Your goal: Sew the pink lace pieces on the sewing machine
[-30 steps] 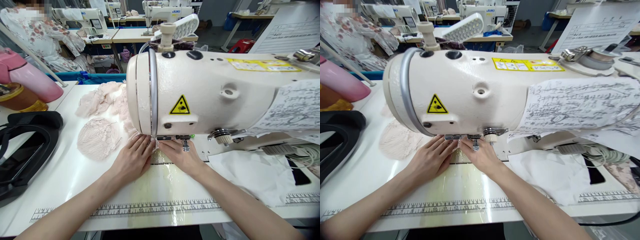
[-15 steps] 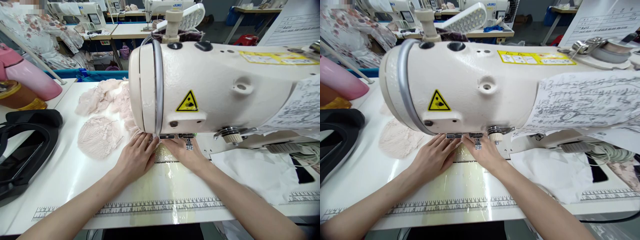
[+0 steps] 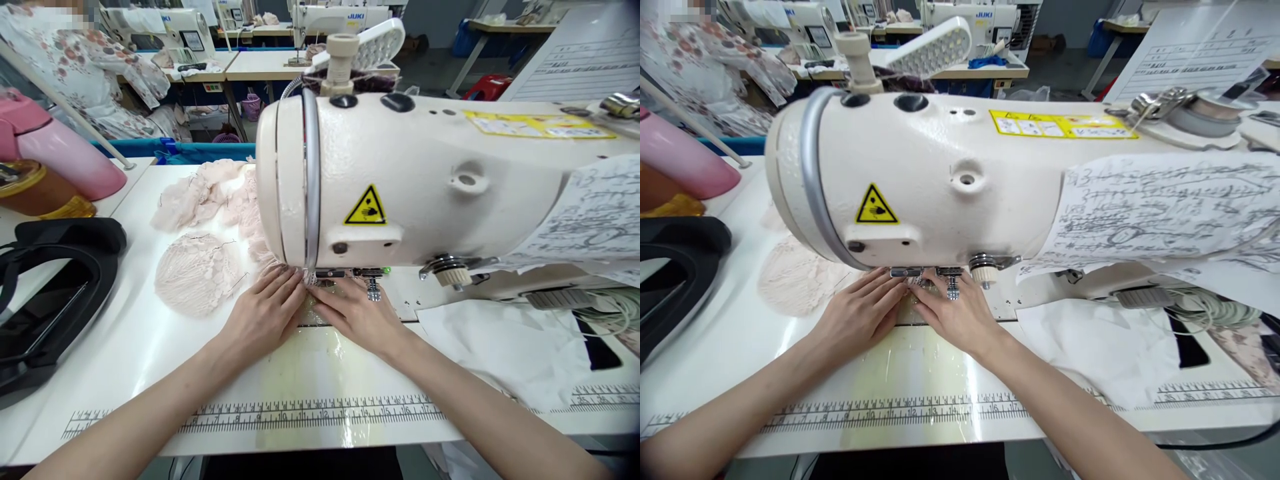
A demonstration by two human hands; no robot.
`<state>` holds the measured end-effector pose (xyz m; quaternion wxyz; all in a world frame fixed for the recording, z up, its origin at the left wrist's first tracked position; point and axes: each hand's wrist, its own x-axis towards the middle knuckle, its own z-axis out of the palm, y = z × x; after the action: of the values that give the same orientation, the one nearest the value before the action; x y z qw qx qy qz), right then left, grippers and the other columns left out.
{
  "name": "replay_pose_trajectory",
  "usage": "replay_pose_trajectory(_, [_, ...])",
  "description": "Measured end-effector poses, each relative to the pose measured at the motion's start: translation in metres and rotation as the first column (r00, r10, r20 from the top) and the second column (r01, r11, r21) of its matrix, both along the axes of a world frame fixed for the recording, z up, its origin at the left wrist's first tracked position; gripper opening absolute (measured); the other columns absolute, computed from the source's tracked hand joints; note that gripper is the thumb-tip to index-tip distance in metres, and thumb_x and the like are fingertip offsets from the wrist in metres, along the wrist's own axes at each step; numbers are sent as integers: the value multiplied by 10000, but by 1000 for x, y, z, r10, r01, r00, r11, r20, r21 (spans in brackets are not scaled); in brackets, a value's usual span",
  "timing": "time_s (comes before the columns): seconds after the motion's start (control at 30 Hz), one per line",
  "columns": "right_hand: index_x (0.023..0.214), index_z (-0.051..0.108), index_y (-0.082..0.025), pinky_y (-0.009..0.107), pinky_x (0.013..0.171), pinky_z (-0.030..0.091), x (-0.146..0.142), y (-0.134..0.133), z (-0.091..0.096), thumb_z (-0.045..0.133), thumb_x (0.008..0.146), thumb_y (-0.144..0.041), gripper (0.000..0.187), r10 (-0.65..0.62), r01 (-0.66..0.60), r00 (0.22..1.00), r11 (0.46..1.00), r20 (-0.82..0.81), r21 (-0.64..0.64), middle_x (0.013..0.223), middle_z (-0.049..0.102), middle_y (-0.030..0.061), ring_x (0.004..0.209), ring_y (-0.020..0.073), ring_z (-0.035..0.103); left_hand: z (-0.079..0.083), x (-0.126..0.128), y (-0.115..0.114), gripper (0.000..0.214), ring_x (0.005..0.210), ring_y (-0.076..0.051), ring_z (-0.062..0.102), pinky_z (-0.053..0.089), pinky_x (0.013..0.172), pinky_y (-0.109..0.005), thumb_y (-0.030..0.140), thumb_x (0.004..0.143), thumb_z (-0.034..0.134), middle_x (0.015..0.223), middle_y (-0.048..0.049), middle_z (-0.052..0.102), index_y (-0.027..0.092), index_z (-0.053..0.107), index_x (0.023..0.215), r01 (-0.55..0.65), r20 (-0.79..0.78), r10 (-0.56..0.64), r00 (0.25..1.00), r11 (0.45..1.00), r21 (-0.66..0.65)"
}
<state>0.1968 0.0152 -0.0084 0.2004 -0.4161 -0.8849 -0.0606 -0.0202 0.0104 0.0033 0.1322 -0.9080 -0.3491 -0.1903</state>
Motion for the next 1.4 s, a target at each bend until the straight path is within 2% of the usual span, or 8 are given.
replay_pose_trajectory(0.3, [1278, 646, -318, 394, 859, 440, -3, -1, 2, 460, 999, -419, 350, -72, 69, 994, 997, 87, 35, 969, 729, 61, 744, 203, 642, 0, 1, 1, 337, 1146, -305, 655, 541, 993, -473, 182, 924, 464, 1230, -179, 683, 53, 650, 1175, -31, -5, 31, 1000, 999, -36])
replay_pose_trajectory(0.6, [1289, 632, -283, 425, 932, 439, -5, -2, 2, 479, 993, -418, 360, -111, 103, 984, 993, 139, 63, 936, 737, 62, 762, 213, 649, -2, 2, 0, 337, 1155, -309, 647, 539, 986, -469, 201, 949, 459, 1229, -180, 683, 52, 652, 1181, -57, -14, 56, 998, 998, -26])
replay_pose_trajectory(0.9, [1272, 648, -249, 423, 901, 458, -6, -1, 1, 467, 998, -425, 373, -119, 107, 985, 990, 126, 93, 904, 746, 74, 714, 201, 648, -1, 2, 2, 359, 1123, -312, 657, 558, 936, -457, 228, 946, 473, 1219, -177, 687, 58, 645, 1212, -65, -35, 65, 997, 998, -10])
replay_pose_trajectory(1.07, [1258, 647, -259, 389, 764, 487, 1, 2, -2, 428, 1010, -406, 362, -106, 107, 989, 994, 100, -7, 1006, 739, 93, 845, 237, 659, -2, 3, 3, 358, 1122, -305, 654, 538, 953, -455, 228, 937, 494, 1211, -173, 691, 73, 645, 1222, -87, -24, 86, 996, 996, -35])
replay_pose_trajectory(1.23, [1265, 632, -257, 365, 701, 464, 8, 7, 2, 339, 1029, -382, 396, -132, 141, 989, 979, 69, -148, 875, 721, 109, 956, 280, 642, -3, 3, 3, 377, 1128, -304, 647, 527, 954, -458, 243, 943, 477, 1228, -168, 683, 77, 633, 1243, -108, -25, 107, 994, 993, -52])
replay_pose_trajectory(1.4, [1238, 648, -248, 338, 684, 446, 11, 11, 1, 375, 1018, -373, 372, -134, 131, 991, 978, -6, -162, 838, 707, 106, 938, 268, 646, 2, 4, -1, 339, 1173, -271, 625, 509, 1003, -426, 241, 950, 497, 1260, -124, 675, 108, 629, 1233, -86, -22, 86, 996, 996, 14])
